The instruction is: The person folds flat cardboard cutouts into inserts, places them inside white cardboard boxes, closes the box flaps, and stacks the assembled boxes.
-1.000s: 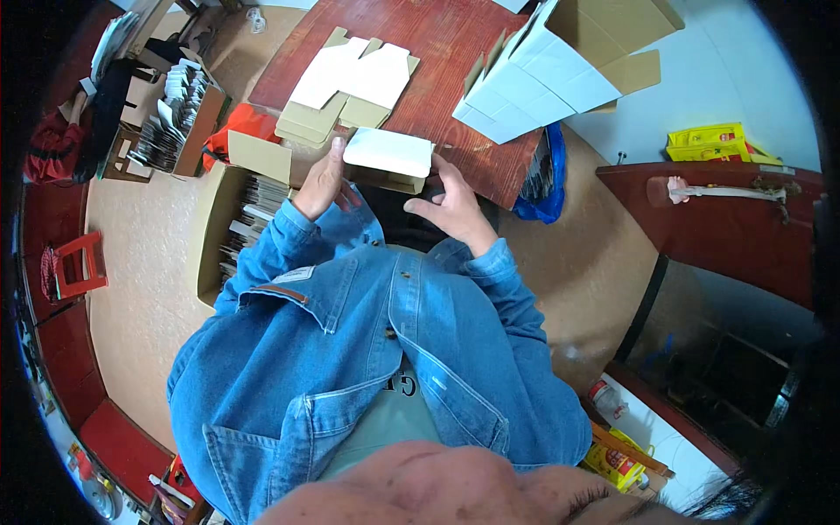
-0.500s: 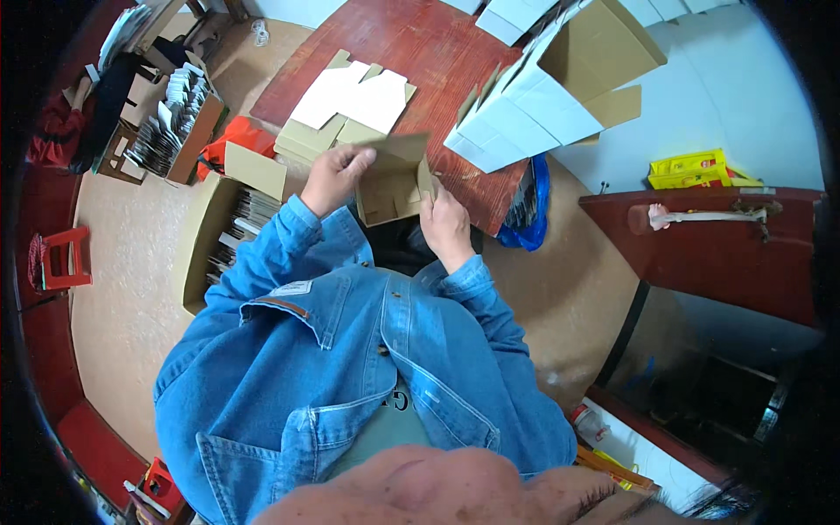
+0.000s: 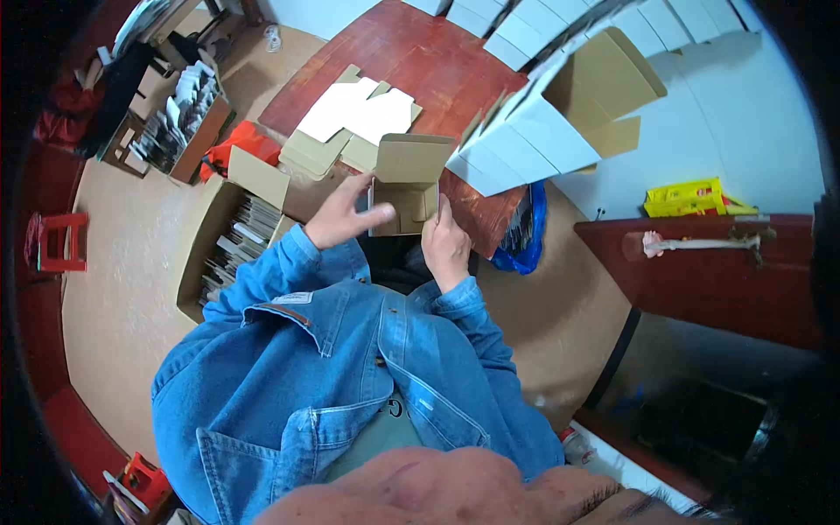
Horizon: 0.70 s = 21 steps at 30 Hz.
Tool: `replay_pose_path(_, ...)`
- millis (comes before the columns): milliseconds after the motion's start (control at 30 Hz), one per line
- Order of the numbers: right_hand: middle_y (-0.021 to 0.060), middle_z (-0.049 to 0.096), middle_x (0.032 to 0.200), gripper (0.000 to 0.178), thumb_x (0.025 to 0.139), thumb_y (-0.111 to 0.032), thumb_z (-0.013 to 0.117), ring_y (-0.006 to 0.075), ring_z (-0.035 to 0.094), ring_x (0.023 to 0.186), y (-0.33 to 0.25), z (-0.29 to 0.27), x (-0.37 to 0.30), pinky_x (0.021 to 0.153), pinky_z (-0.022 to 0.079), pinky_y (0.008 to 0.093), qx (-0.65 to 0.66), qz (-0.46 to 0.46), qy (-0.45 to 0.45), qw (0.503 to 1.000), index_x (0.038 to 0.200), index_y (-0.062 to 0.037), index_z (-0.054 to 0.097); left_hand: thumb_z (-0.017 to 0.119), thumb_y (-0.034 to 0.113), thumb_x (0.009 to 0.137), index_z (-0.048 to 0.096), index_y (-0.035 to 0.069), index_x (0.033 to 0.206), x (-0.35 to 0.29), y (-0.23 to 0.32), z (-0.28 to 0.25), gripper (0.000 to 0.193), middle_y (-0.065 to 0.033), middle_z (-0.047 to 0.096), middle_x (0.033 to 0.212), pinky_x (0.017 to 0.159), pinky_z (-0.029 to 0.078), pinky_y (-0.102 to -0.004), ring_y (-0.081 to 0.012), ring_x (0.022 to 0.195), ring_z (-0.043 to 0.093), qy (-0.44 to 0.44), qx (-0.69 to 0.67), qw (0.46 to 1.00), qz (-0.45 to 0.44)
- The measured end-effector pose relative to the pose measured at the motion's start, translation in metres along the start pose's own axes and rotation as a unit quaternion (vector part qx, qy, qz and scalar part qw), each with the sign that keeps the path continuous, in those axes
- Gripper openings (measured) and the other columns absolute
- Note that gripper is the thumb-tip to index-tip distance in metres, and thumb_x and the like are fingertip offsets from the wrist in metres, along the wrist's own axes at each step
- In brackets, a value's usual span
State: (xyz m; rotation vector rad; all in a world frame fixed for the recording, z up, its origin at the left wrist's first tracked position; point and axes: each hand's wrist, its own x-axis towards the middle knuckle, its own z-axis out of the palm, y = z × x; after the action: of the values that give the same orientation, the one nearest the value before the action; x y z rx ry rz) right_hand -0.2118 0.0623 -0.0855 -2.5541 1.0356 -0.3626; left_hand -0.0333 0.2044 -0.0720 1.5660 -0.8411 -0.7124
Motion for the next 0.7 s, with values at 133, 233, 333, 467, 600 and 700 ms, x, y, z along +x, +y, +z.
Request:
replay_pose_path(133,0.0219,0.071,0.081,0.036,0.099,-0.021,0.054,0.0365,0.067,0.06,0.003,0.009,0.001,0.057,0.054,0.0419,-0.009,-0.077,0.057,0.995,0.13,-0.0031,0.055,0.066,0.021,0.095,0.062,-0.001,0.12,-0.006,-0.007,0.015,0.034,-0.0082,0.068,0.112,0.085,0.051,-0.0365,-0.0207,0.093,0.063,0.118,0.178,0.968,0.128)
replay_pose_path(233,0.0184,0.07,0.081,0.031,0.1,-0.022,0.056,0.0298,0.066,0.058,0.007,0.004,0.0,0.055,0.052,0.0367,0.178,0.009,0.002,0.984,0.124,-0.0031,0.058,0.067,0.019,0.093,0.064,-0.003,0.115,-0.008,-0.001,0.002,0.031,-0.0086,0.069,0.101,0.081,0.053,-0.0336,-0.0219,0.085,0.065,0.081,0.168,0.982,-0.006)
replay_pose_path(333,0.0091,0.066,0.078,0.025,0.1,-0.022,0.059,0.0156,0.06,0.056,0.008,-0.009,0.0,0.052,0.046,0.0261,0.422,0.155,-0.061,0.891,0.116,-0.0026,0.061,0.069,0.017,0.091,0.066,-0.004,0.109,-0.011,-0.001,-0.008,0.028,-0.0089,0.07,0.09,0.076,0.056,-0.0307,-0.0231,0.077,0.066,0.042,0.151,0.978,-0.138)
replay_pose_path(467,0.0025,0.064,0.084,0.019,0.101,-0.018,0.06,0.0075,0.054,0.056,0.021,-0.008,0.002,0.05,0.04,0.018,0.645,0.258,-0.101,0.713,0.113,-0.004,0.063,0.067,0.018,0.095,0.069,0.004,0.103,-0.009,-0.04,-0.005,0.016,-0.002,0.066,0.08,0.058,0.049,-0.0209,-0.0118,0.06,0.058,0.122,-0.1,0.979,-0.129)
replay_pose_path(600,0.0028,0.064,0.089,0.019,0.102,-0.018,0.06,0.0075,0.053,0.057,0.036,0.009,0.007,0.05,0.04,0.0169,0.714,0.255,-0.123,0.64,0.114,-0.0045,0.062,0.069,0.018,0.095,0.068,0.006,0.1,-0.002,-0.047,-0.013,0.013,0.0005,0.064,0.078,0.055,0.045,-0.0192,-0.0076,0.058,0.054,0.083,-0.255,0.944,-0.194)
replay_pose_path(700,0.0034,0.064,0.095,0.018,0.102,-0.016,0.059,0.0079,0.053,0.061,0.037,0.016,0.01,0.051,0.041,0.0169,0.738,0.261,-0.129,0.609,0.117,-0.0051,0.062,0.07,0.019,0.096,0.067,0.007,0.097,-0.002,-0.059,-0.014,0.012,0.0025,0.061,0.075,0.051,0.042,-0.0184,-0.0043,0.055,0.049,0.087,-0.348,0.911,-0.203)
